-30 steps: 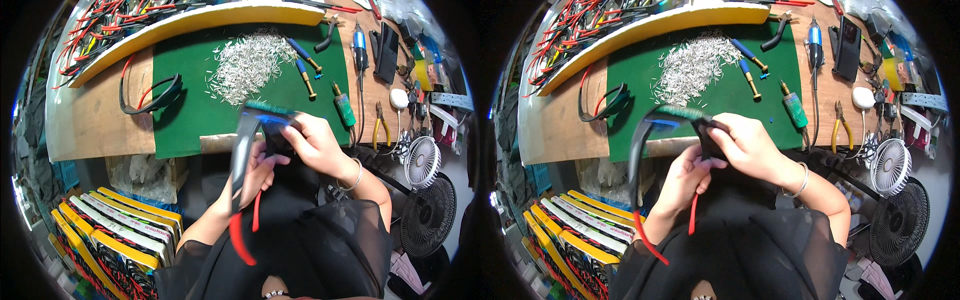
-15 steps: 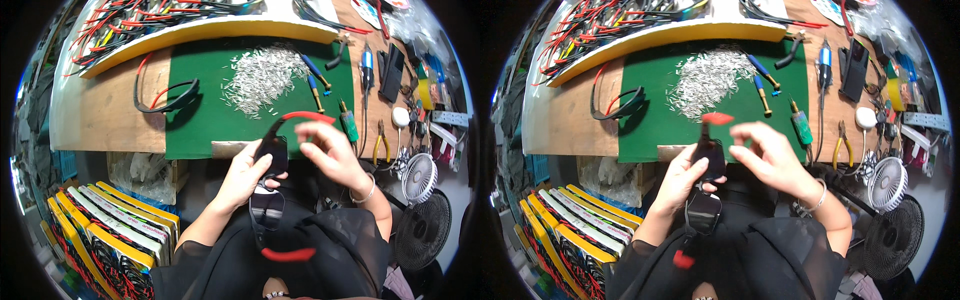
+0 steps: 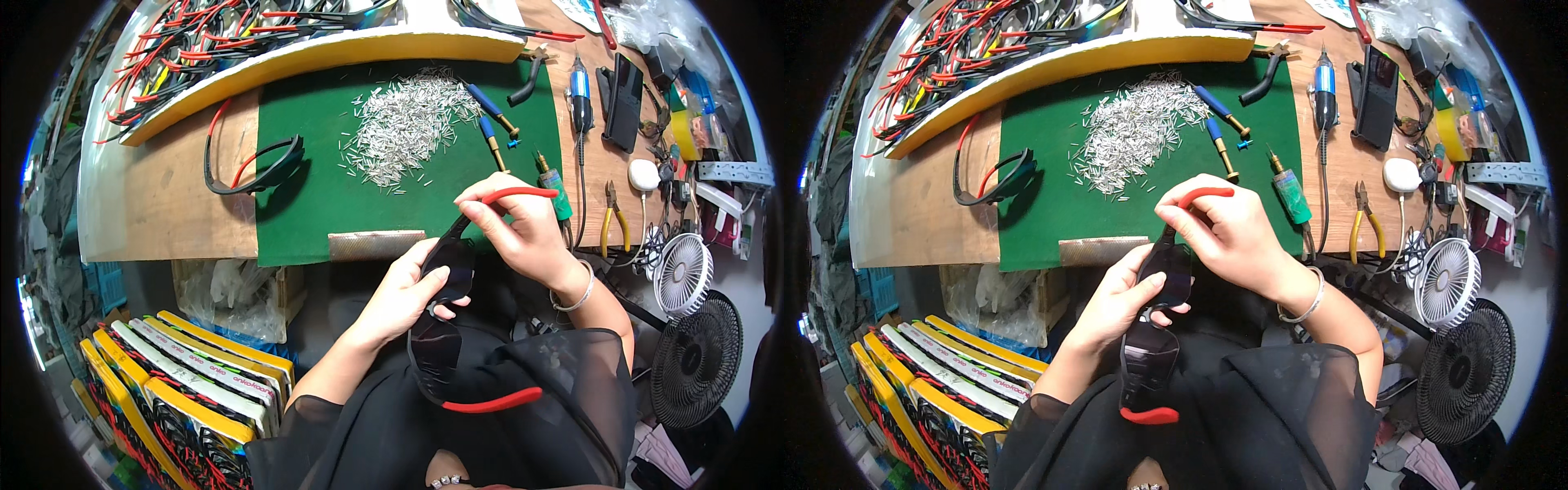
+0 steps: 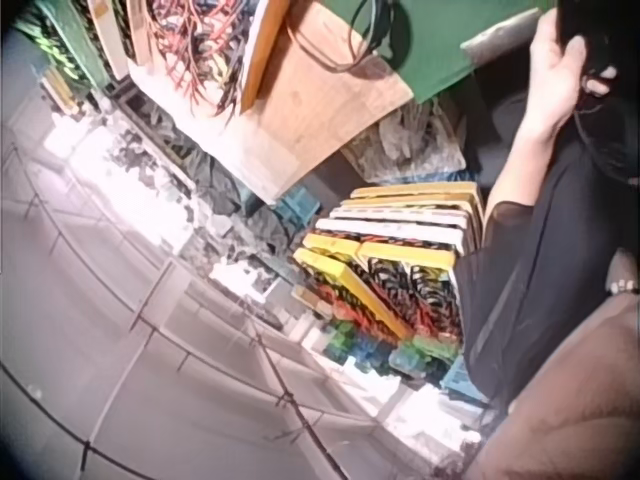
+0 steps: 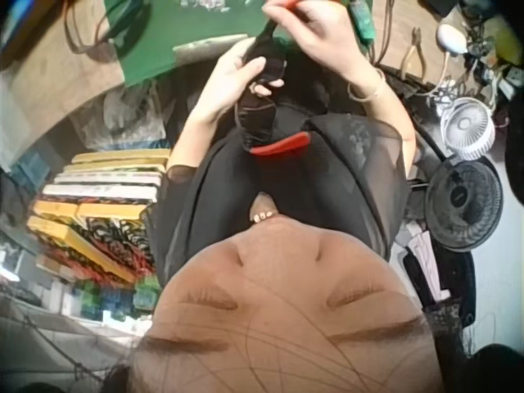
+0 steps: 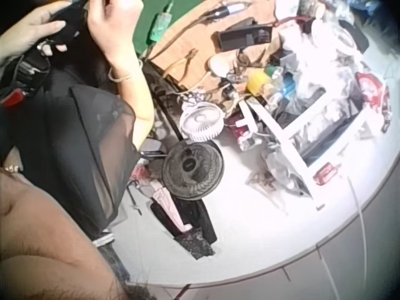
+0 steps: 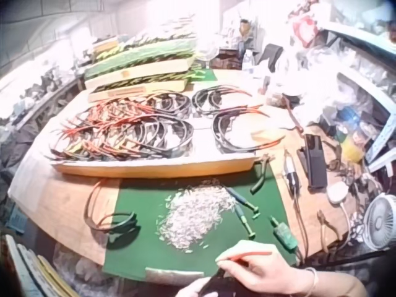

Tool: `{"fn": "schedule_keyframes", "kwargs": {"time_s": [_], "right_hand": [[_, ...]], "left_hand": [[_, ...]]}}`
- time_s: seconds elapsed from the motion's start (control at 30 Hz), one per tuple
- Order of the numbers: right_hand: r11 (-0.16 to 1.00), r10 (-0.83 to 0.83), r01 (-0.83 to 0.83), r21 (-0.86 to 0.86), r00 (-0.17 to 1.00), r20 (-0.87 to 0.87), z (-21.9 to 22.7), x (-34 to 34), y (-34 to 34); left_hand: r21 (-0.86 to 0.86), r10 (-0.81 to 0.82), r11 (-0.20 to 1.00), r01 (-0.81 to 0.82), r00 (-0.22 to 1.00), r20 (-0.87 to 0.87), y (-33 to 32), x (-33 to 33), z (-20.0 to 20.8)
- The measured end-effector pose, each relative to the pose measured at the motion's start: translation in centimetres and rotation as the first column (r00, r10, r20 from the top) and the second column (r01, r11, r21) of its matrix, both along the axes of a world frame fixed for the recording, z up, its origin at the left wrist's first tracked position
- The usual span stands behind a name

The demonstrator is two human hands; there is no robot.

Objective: The person assembles sunglasses by inserting small metal pins into the frame using a blue-handled tool and a yellow-handled tool. They repeatedly pick up sunglasses from a tray, insert pins into both sides of the frame, and place the finished units back into the tray.

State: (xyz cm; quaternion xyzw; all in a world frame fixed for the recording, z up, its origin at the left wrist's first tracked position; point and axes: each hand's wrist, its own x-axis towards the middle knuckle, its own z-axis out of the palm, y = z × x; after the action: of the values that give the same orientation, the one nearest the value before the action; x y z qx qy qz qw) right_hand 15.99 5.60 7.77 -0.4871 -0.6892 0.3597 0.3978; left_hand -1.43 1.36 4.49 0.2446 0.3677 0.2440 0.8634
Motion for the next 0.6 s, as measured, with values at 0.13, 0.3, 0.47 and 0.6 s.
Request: {"fn": "schedule_keyframes", "kwargs": {"time_s": [0.13, 0.3, 0.47, 0.6], "right_hand": [[0.985, -0.05, 0.039, -0.169, 0.997, -0.062, -0.1, -0.8, -0.2], [0.985, 0.035, -0.014, -0.175, 0.992, 0.117, -0.3, -1.2, 0.0], [0.965, 0.18, -0.133, -0.226, 0.963, 0.201, -0.8, 0.5, 1.7], [0.965, -0.235, 0.084, 0.247, 0.694, 0.681, -2.5, 2.9, 5.2]], "left_hand": [[-0.137, 0.072, 0.989, -0.05, 0.983, 0.167, -0.2, 0.3, -0.7], [-0.354, 0.117, 0.935, 0.024, 0.921, 0.371, -0.7, 0.9, -1.6], [-0.379, 0.013, 0.922, 0.076, 0.974, 0.228, -0.7, 0.7, -1.9], [-0.499, 0.045, 0.866, 0.016, 0.993, 0.11, -0.2, -0.1, -2.3]]}}
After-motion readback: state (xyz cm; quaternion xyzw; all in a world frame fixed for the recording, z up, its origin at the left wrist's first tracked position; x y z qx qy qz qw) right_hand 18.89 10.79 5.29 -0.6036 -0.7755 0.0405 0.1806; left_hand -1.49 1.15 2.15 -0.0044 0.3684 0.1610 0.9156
